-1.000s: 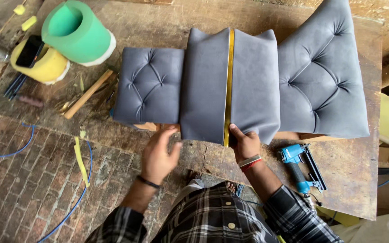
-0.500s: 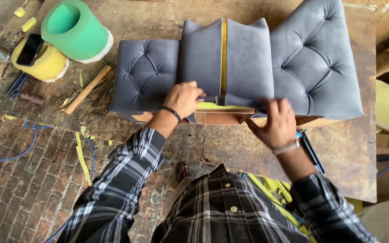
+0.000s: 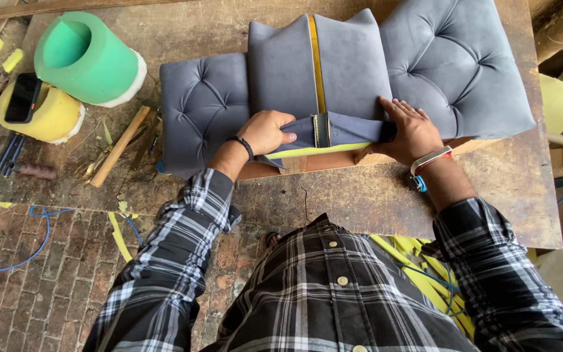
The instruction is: The person measures and marks a yellow foam cushion, wraps it with grey fabric, and staples the fabric to the cushion using a pneumatic staple gun. The finished cushion is placed alongside other upholstered cushions.
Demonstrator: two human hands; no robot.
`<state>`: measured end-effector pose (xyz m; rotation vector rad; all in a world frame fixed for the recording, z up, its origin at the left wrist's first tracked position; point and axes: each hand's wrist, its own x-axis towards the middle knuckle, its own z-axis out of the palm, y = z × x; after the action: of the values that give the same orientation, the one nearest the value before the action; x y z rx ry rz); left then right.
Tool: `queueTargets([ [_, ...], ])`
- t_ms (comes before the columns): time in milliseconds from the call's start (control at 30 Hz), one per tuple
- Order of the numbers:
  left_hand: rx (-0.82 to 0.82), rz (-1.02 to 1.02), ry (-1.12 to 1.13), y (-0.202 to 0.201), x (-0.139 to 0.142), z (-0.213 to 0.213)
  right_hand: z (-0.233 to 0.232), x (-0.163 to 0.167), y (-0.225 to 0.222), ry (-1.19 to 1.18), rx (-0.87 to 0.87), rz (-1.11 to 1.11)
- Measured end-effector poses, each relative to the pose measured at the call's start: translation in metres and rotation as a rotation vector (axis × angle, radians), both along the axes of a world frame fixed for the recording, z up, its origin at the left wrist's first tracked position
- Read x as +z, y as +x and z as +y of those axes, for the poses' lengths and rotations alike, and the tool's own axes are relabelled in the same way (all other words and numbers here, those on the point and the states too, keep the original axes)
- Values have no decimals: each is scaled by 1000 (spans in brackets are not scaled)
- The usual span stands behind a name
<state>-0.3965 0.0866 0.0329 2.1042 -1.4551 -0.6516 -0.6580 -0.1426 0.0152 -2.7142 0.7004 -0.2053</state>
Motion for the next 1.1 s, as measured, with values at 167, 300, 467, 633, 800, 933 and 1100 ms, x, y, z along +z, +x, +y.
queueTargets([
  [167,-4,94,-106,-21,15,9,6,-13,1,-147,-22,146],
  [300,-43,-179,-369,-43,9,-38,16,-14,1,-127,-88,145],
  [467,26,-595,-114,-59,-18,-57,22,-3,7,-62,-122,196],
  [633,131,-595,-76,-37,-35,-21,25,4,11,-44,-153,246],
  [800,258,-540,-31,-6,-45,20,22,1,12,-33,-161,225],
  [933,328,-694,30,13,-49,72,13,-9,13,-28,-138,187],
  [1100,392,-658,-27,25,-49,109,9,-25,13,-52,-112,49],
])
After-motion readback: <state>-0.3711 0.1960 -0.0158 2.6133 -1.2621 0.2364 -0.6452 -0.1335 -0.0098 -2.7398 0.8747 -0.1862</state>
